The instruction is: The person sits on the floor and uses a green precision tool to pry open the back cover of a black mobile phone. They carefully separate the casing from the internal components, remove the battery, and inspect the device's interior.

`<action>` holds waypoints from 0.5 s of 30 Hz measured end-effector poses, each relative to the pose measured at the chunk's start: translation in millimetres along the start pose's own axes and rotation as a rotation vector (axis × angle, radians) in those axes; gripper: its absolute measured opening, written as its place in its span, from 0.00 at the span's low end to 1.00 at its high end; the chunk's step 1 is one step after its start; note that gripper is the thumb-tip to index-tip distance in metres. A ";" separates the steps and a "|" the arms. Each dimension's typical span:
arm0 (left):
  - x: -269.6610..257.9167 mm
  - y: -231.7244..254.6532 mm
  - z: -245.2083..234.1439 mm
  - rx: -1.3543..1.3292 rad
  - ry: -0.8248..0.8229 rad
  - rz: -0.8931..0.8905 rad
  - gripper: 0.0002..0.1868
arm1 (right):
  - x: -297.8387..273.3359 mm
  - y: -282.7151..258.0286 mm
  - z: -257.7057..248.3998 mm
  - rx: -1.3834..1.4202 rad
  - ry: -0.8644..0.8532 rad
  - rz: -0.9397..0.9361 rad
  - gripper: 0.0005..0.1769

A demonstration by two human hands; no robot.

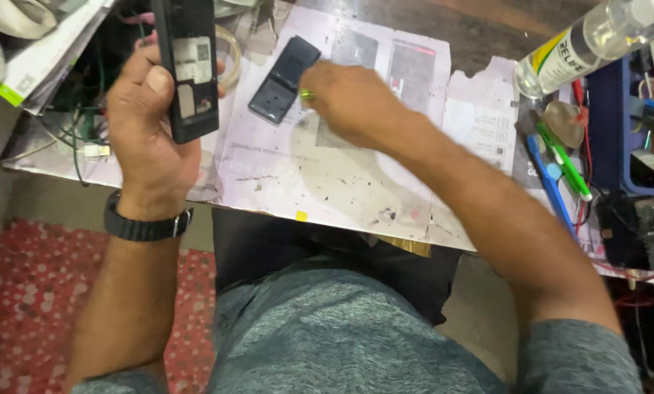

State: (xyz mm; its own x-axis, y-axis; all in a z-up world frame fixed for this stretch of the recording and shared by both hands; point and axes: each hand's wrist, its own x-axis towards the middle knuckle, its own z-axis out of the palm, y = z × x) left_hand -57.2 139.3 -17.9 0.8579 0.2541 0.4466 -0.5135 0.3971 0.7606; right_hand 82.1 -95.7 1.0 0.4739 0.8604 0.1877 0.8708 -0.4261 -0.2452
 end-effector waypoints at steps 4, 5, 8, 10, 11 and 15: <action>-3.0 1.2 -4.3 -0.034 0.008 -0.051 0.20 | 23.9 -5.4 14.3 0.035 0.044 -0.012 0.09; -3.2 1.8 -5.0 -0.039 0.002 -0.069 0.19 | 23.4 -2.4 11.9 0.055 0.096 -0.069 0.09; 0.3 3.4 -0.4 0.048 -0.047 -0.105 0.17 | 2.0 15.9 -13.7 0.169 0.149 -0.046 0.11; 3.5 2.5 11.8 0.334 -0.116 -0.089 0.17 | -22.3 28.7 -33.5 0.223 0.128 0.114 0.11; 4.1 0.9 21.5 0.524 -0.158 -0.071 0.18 | -36.0 35.6 -42.6 0.204 0.162 0.139 0.11; 4.6 -15.3 75.4 1.246 -0.527 0.392 0.22 | -81.5 64.6 -54.9 0.158 0.294 0.250 0.11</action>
State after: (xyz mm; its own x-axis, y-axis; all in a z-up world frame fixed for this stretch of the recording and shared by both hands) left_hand -44.1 67.9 8.0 0.7123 -0.3012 0.6339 -0.6044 -0.7224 0.3359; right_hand 107.0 -208.7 22.0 0.7055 0.6096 0.3615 0.7041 -0.5443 -0.4560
